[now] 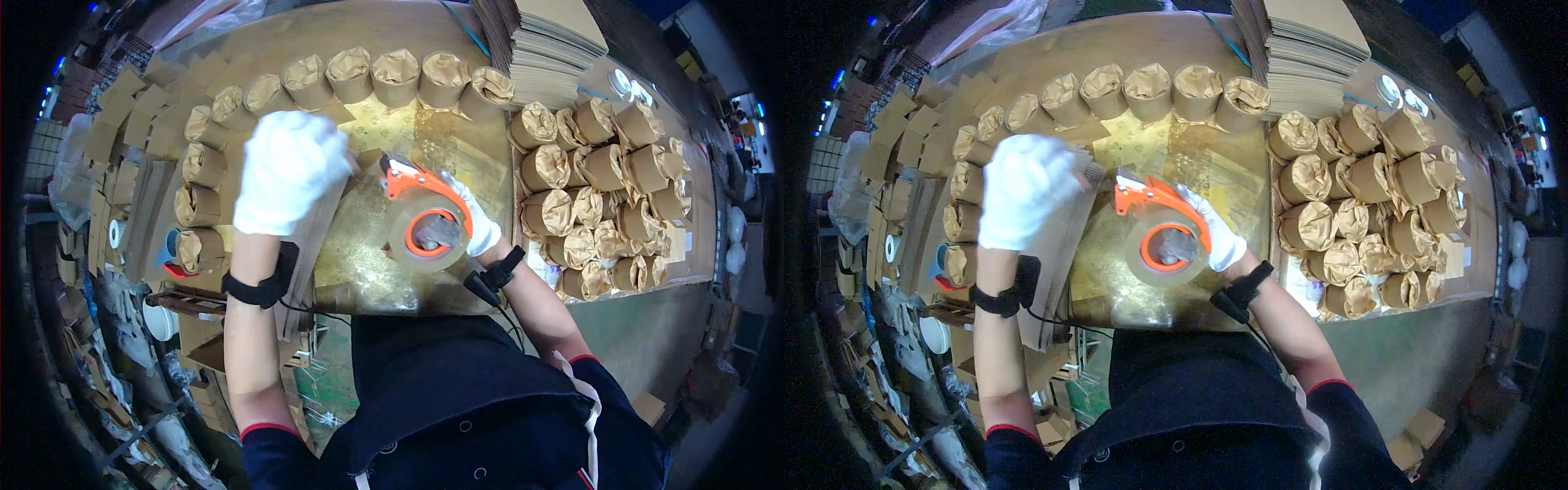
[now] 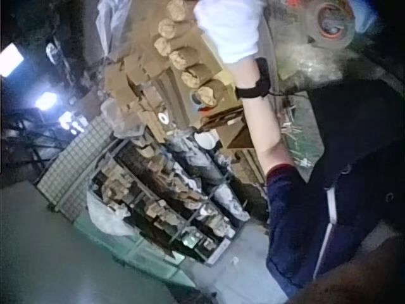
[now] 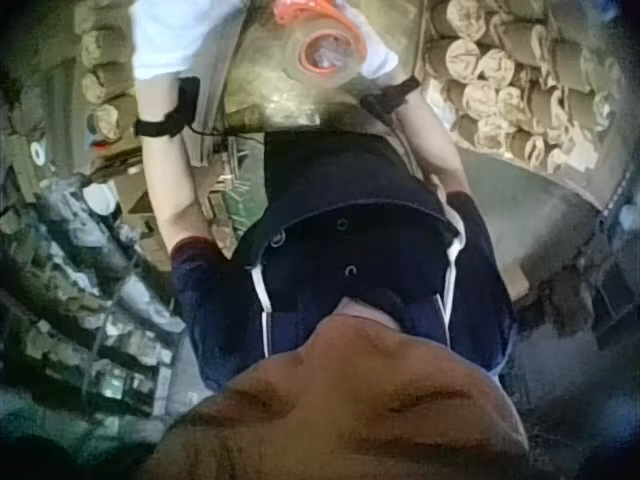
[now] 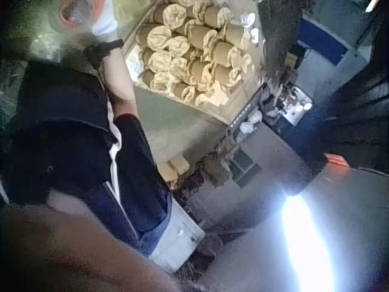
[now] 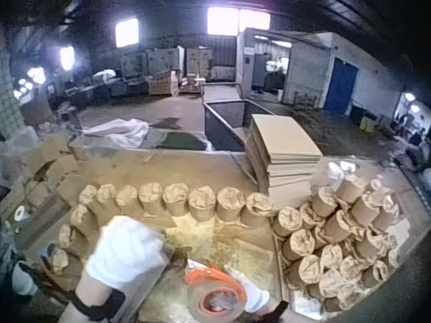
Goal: Wrapping and taping products with protective cardboard and adhesive tape.
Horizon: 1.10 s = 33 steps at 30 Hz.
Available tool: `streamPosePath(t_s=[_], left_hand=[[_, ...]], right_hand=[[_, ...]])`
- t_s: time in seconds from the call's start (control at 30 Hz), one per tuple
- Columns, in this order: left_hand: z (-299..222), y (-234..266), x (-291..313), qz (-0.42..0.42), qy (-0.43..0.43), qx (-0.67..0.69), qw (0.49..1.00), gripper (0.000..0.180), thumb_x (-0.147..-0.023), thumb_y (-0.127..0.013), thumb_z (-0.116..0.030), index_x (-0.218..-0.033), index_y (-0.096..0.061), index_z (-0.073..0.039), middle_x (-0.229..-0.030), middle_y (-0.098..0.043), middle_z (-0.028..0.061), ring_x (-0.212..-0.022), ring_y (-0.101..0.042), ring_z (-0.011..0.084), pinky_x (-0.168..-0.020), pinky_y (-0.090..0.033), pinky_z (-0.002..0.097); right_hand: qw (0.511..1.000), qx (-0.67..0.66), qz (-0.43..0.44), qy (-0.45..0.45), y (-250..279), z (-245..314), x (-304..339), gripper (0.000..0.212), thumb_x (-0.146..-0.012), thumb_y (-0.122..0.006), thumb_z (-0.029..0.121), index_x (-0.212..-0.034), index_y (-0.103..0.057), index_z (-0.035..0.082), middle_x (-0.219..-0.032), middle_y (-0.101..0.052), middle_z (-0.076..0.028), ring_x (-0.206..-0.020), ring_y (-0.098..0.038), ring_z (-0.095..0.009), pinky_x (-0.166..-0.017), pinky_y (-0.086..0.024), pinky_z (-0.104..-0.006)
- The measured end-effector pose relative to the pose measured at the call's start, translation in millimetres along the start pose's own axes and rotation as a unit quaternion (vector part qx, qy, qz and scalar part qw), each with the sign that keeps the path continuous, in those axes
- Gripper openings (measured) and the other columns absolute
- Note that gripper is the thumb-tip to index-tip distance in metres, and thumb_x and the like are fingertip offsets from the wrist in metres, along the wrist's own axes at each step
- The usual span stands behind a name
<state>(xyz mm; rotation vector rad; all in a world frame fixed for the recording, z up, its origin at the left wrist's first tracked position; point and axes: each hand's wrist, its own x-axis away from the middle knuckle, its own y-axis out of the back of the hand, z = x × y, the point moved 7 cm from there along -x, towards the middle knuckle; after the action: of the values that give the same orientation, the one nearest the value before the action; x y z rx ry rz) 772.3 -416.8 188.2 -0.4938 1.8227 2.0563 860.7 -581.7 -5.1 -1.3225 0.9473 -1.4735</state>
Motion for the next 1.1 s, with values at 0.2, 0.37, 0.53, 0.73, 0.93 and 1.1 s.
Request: streamPosePath(t_s=[0.2, 0.37, 0.53, 0.73, 0.93, 1.1], left_hand=[[17, -47, 95, -0.05, 0.502, 0.317, 0.803, 0.02, -0.083, -0.072, -0.018, -0.099, -0.07, -0.006, -0.094, -0.07, 0.0122, -0.087, -0.067, 0.0251, -0.082, -0.053, 0.0362], [-138, -194, 136, 0.169, 0.343, 0.532, 0.755, 0.078, -0.069, -0.083, -0.039, -0.133, -0.053, -0.005, -0.125, -0.062, 0.0191, -0.114, -0.061, 0.0345, -0.098, -0.049, 0.042], [-147, -171, 99, 0.243, 0.369, 0.439, 0.782, 0.095, -0.064, -0.083, -0.048, -0.14, -0.043, -0.008, -0.127, -0.059, 0.0199, -0.115, -0.059, 0.0368, -0.095, -0.05, 0.0445], [-159, -169, 113, 0.213, 0.386, 0.343, 0.829, 0.094, -0.062, -0.082, -0.043, -0.143, -0.043, -0.015, -0.13, -0.054, 0.0201, -0.117, -0.056, 0.0376, -0.096, -0.05, 0.0448], [-152, -139, 85, 0.242, 0.187, 0.277, 0.911, 0.105, -0.06, -0.083, -0.046, -0.149, -0.035, -0.017, -0.153, -0.029, 0.0234, -0.132, -0.041, 0.0456, -0.106, -0.041, 0.0506], [-136, -158, 90, 0.243, 0.244, 0.263, 0.901, 0.104, -0.061, -0.082, -0.039, -0.151, -0.033, -0.021, -0.145, -0.041, 0.0246, -0.12, -0.055, 0.0433, -0.096, -0.05, 0.0478]], right_hand=[[0.968, 0.176, 0.005, 0.179, 25, 24, 10, 0.039, -0.101, -0.053, 0.02, -0.137, -0.05, 0.006, -0.125, -0.063, -0.007, -0.107, -0.064, -0.016, -0.093, -0.054, -0.0324], [0.905, 0.341, 0.004, 0.255, 3, 26, 15, 0.039, -0.1, -0.057, 0.025, -0.133, -0.053, 0.005, -0.122, -0.064, -0.005, -0.103, -0.064, -0.014, -0.09, -0.054, -0.0296], [0.957, 0.23, -0.146, 0.1, -10, 29, 67, 0.047, -0.099, -0.057, 0.039, -0.13, -0.055, 0.003, -0.109, -0.067, -0.007, -0.092, -0.065, -0.015, -0.078, -0.055, -0.0283], [0.809, 0.508, -0.285, 0.081, -22, 25, 167, 0.059, -0.087, -0.068, 0.048, -0.118, -0.064, -0.001, -0.09, -0.069, -0.004, -0.076, -0.063, -0.012, -0.069, -0.05, -0.025], [0.621, 0.696, -0.36, 0.006, 49, 2, 152, 0.07, -0.083, -0.061, 0.07, -0.089, -0.073, 0.001, -0.068, -0.066, -0.012, -0.061, -0.062, -0.02, -0.059, -0.048, -0.0347], [0.651, 0.679, -0.336, -0.047, 36, 11, 127, 0.075, -0.081, -0.06, 0.073, -0.083, -0.071, 0.0, -0.067, -0.065, -0.018, -0.064, -0.065, -0.029, -0.064, -0.051, -0.04]])
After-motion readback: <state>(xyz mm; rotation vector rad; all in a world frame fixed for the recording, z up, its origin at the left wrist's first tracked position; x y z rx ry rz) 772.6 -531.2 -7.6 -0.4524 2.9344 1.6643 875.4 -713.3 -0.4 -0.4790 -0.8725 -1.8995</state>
